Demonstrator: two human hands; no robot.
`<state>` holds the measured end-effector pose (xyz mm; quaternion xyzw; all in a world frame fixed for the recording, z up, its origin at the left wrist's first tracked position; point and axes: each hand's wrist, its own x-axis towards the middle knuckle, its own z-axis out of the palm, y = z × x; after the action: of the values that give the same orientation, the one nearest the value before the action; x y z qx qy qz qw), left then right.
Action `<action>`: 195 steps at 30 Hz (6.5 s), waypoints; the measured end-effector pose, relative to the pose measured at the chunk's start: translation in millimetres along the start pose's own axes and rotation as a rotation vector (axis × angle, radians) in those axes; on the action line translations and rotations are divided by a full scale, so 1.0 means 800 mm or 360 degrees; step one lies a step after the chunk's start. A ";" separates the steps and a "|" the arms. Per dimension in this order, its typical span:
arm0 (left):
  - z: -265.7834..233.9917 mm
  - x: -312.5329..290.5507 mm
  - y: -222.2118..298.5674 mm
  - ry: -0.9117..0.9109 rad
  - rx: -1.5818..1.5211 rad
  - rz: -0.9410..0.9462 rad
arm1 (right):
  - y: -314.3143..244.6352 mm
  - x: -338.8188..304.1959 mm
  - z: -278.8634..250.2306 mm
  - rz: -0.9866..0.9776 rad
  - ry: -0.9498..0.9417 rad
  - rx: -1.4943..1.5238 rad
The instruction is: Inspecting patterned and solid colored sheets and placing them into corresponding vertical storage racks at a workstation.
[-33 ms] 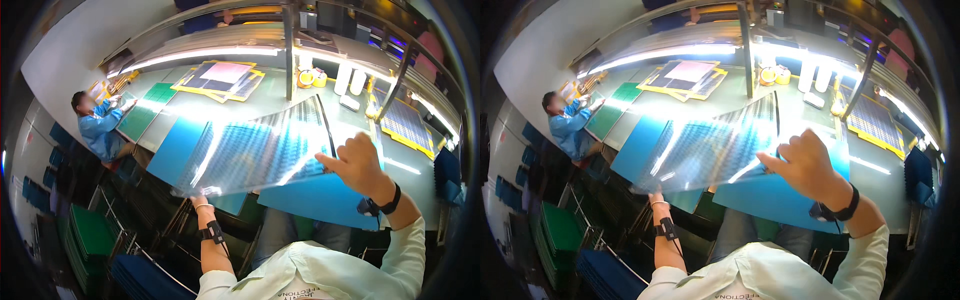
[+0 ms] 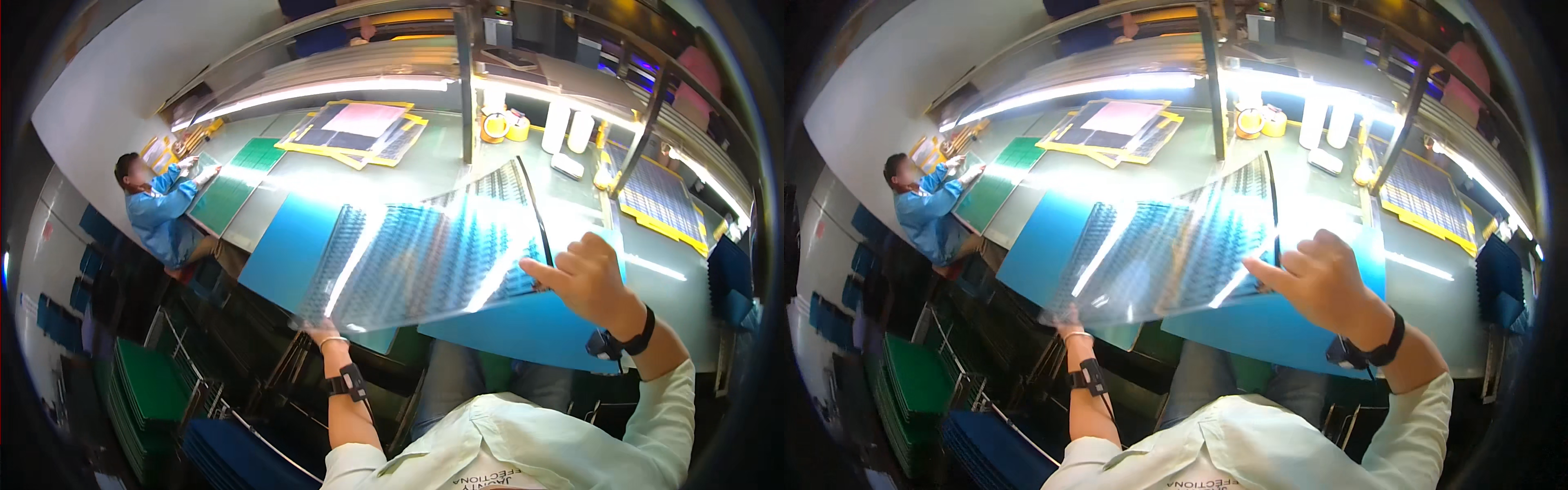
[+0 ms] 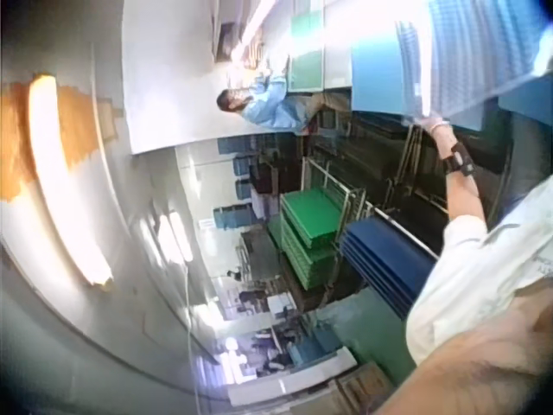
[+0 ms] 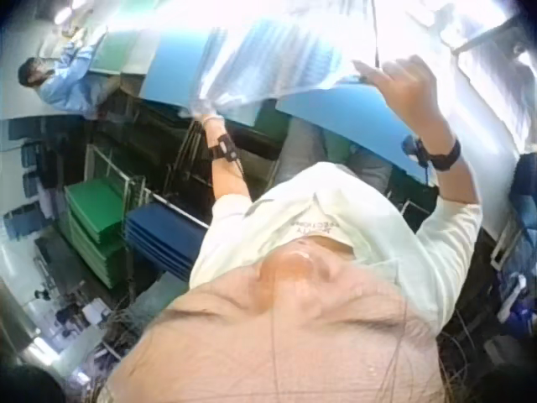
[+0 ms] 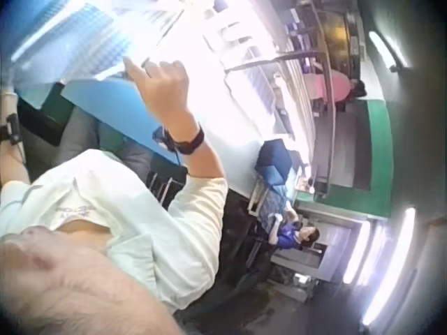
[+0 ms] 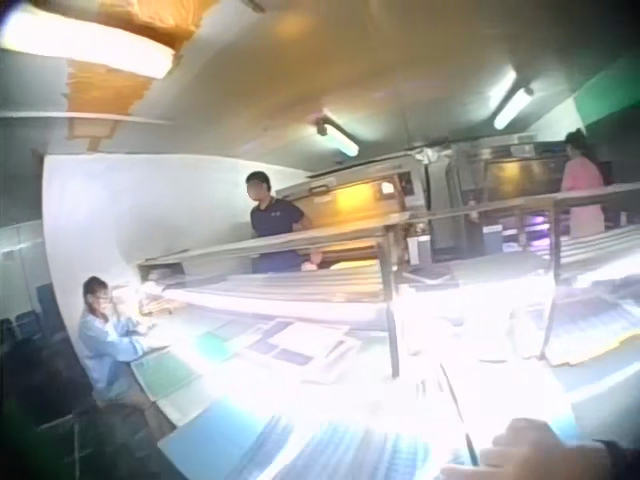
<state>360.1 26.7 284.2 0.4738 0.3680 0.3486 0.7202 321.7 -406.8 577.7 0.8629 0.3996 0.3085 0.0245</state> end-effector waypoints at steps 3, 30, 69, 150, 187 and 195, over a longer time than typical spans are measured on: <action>-0.017 -0.018 0.001 -0.0205 -0.0197 0.0280 | 0.000 -0.086 0.014 0.0219 -0.0189 0.0101; 0.048 -0.246 0.003 -0.1445 0.1244 0.0241 | -0.082 -0.453 0.047 0.3072 0.0591 0.1019; 0.049 -0.237 -0.017 -0.1355 0.1132 0.0253 | -0.092 -0.467 0.061 0.2888 0.0496 0.1012; 0.064 -0.256 -0.011 -0.1154 0.1210 0.0786 | -0.103 -0.498 0.066 0.2854 0.0669 0.1175; 0.048 -0.253 -0.045 -0.1196 0.1284 0.0787 | -0.075 -0.463 0.038 0.2650 -0.0015 0.0239; 0.046 -0.247 -0.047 -0.1205 0.1344 0.0909 | -0.058 -0.477 0.031 0.3011 -0.0160 0.0795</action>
<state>301.3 -168.6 298.3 0.8869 0.0527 0.1601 0.4300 116.8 -638.8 348.6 0.8197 -0.4047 0.0703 -0.3993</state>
